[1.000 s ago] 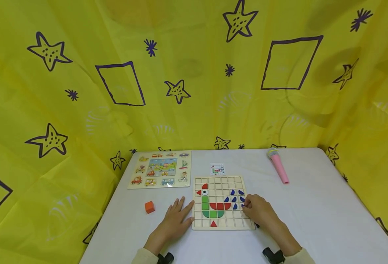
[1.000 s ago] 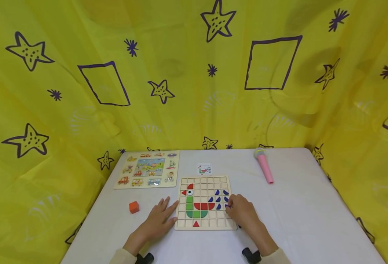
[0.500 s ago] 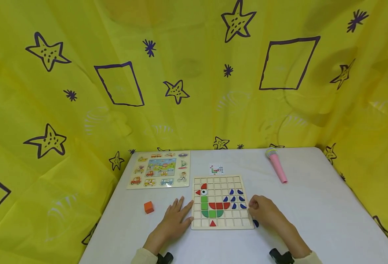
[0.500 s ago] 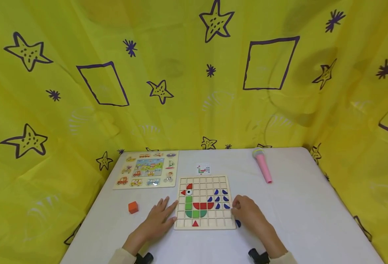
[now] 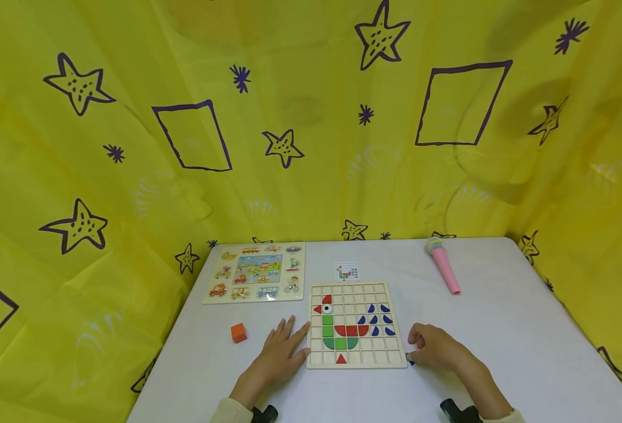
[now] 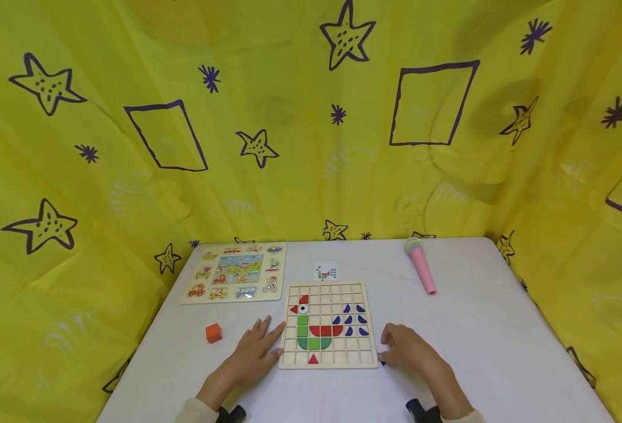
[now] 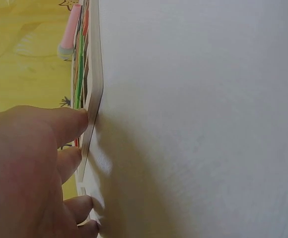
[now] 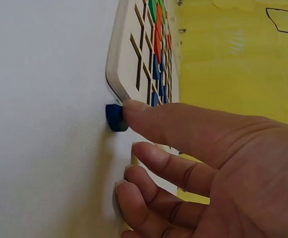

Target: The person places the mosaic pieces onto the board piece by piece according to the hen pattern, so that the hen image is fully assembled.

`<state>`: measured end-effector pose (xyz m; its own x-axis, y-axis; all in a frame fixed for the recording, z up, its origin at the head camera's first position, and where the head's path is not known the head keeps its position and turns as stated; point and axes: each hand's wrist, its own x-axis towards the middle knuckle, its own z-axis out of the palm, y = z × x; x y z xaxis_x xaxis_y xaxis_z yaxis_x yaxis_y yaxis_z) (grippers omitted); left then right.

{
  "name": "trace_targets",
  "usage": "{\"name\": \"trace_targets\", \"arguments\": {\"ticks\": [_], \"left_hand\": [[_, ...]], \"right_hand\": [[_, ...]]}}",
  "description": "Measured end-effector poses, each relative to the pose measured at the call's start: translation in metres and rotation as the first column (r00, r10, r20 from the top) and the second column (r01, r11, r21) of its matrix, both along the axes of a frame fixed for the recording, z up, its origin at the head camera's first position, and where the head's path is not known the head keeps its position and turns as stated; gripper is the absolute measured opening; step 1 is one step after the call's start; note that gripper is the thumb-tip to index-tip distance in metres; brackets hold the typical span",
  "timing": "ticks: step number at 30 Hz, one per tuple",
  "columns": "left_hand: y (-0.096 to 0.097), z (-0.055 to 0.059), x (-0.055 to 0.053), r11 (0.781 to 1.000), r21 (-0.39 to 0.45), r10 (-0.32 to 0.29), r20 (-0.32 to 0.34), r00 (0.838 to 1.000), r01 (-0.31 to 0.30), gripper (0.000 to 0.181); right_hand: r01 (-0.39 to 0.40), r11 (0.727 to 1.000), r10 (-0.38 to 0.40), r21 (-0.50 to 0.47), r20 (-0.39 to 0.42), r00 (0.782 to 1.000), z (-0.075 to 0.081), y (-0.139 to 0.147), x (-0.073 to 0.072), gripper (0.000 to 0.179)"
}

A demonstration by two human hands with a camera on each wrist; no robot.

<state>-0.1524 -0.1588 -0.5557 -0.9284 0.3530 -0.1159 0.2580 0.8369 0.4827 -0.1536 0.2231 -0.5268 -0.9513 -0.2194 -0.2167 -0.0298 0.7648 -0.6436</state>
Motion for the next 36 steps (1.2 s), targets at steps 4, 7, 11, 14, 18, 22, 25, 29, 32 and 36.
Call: {"name": "trace_targets", "arguments": {"ticks": [4,7,11,14,18,22,25,29,32,36], "left_hand": [[0.001,0.001,0.0,1.0,0.011,0.003,0.003,1.0,-0.003,0.059],[0.001,0.001,0.001,1.0,0.003,0.007,0.009,1.0,-0.007,0.06],[0.001,0.001,0.001,1.0,-0.004,0.008,0.009,1.0,-0.008,0.06],[0.0,0.0,0.001,1.0,-0.004,0.006,0.008,1.0,-0.006,0.061],[-0.001,0.0,0.002,1.0,0.0,0.003,0.011,1.0,-0.003,0.061],[0.0,0.002,0.002,1.0,0.004,0.005,0.011,1.0,-0.005,0.061],[0.001,0.002,0.002,1.0,0.005,0.009,0.014,1.0,-0.009,0.061],[0.001,0.001,0.002,1.0,0.005,0.009,0.017,1.0,-0.009,0.061],[0.001,0.002,0.002,1.0,-0.001,0.008,0.012,1.0,-0.008,0.061],[0.001,0.001,0.001,1.0,0.002,0.009,0.013,1.0,-0.009,0.061]], "right_hand": [[-0.002,1.0,0.002,-0.01,-0.012,1.0,-0.002,0.0,0.002,0.026],[-0.002,1.0,0.002,0.0,-0.025,1.0,-0.002,0.002,0.003,0.02],[0.009,0.999,-0.006,0.051,-0.066,0.998,-0.002,0.008,0.002,0.013],[0.026,0.996,-0.019,0.089,-0.077,0.997,-0.002,0.012,0.002,0.012],[0.044,0.993,-0.038,0.108,-0.06,0.997,-0.004,0.014,0.003,0.021],[0.045,0.993,-0.035,0.113,-0.086,0.996,-0.007,0.014,0.004,0.021],[0.047,0.992,-0.034,0.12,-0.106,0.994,-0.008,0.014,0.003,0.017],[0.054,0.993,-0.04,0.109,-0.125,0.991,-0.007,0.017,0.0,0.012],[0.069,0.992,-0.053,0.104,-0.145,0.988,-0.006,0.021,-0.003,0.013],[0.108,0.989,-0.091,0.099,-0.159,0.983,-0.007,0.027,-0.006,0.011]]}}
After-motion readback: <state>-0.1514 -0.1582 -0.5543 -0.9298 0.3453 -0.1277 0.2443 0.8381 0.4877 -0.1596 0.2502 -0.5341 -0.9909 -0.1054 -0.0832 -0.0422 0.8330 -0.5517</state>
